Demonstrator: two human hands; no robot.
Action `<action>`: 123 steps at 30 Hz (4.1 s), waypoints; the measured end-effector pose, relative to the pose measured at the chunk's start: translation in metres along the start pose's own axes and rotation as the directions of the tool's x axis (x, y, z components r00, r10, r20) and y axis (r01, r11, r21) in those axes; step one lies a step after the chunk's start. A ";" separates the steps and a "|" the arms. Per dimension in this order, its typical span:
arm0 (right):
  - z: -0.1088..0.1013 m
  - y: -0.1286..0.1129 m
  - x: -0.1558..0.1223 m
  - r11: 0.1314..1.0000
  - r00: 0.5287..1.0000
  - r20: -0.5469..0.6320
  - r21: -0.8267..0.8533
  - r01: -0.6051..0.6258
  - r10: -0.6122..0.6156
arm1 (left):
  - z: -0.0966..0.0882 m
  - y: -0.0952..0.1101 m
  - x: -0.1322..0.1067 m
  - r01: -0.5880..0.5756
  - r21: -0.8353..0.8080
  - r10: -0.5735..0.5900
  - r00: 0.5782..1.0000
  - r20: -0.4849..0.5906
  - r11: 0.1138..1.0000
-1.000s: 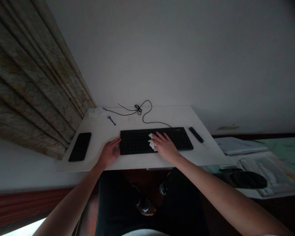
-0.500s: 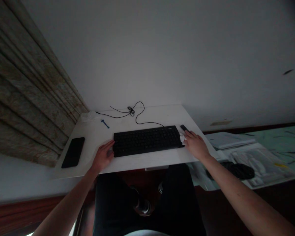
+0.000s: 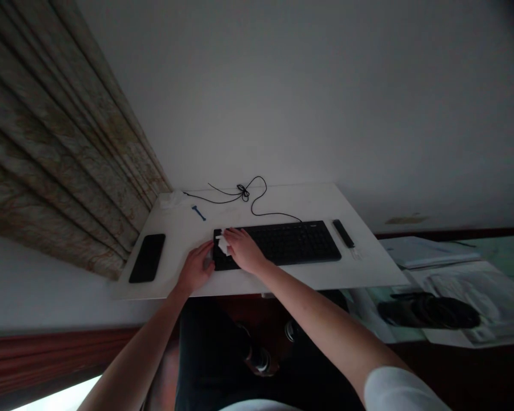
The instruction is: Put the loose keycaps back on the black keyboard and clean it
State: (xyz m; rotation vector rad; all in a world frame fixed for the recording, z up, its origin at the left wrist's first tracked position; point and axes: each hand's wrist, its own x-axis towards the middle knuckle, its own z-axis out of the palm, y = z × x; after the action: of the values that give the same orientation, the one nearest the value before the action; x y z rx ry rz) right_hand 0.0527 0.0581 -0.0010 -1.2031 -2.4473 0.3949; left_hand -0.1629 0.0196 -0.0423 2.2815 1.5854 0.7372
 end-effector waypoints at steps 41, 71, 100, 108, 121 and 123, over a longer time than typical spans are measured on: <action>-0.103 0.182 -0.137 0.655 0.729 -0.264 -0.321 -0.684 0.632 | 0.001 -0.004 0.000 0.000 0.012 0.000 1.000 -0.006 1.000; 0.026 -0.017 0.053 0.978 0.983 0.153 -0.167 0.122 -0.097 | 0.002 0.003 0.000 0.025 0.005 -0.024 0.999 -0.027 1.000; -0.116 0.208 -0.149 0.795 0.905 -0.102 -0.445 -0.413 0.413 | 0.002 -0.009 0.001 -0.001 -0.006 0.001 1.000 -0.004 1.000; -0.080 0.172 -0.218 0.727 0.786 -0.266 -0.301 -0.618 0.558 | 0.003 -0.009 0.000 0.020 0.003 -0.020 1.000 -0.001 1.000; -0.013 0.095 -0.180 0.907 0.878 -0.369 -0.169 -0.386 0.305 | 0.005 -0.011 -0.002 -0.001 -0.019 0.000 1.000 -0.014 1.000; -0.003 0.073 -0.157 0.930 0.915 -0.294 -0.158 -0.331 0.276 | 0.005 -0.011 -0.001 0.008 -0.020 -0.009 1.000 -0.016 1.000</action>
State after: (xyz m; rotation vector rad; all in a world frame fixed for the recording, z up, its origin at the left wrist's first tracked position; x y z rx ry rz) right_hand 0.1919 -0.0241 -0.0615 -1.6202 -2.1101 0.0540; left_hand -0.1693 0.0226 -0.0520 2.2587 1.5865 0.7684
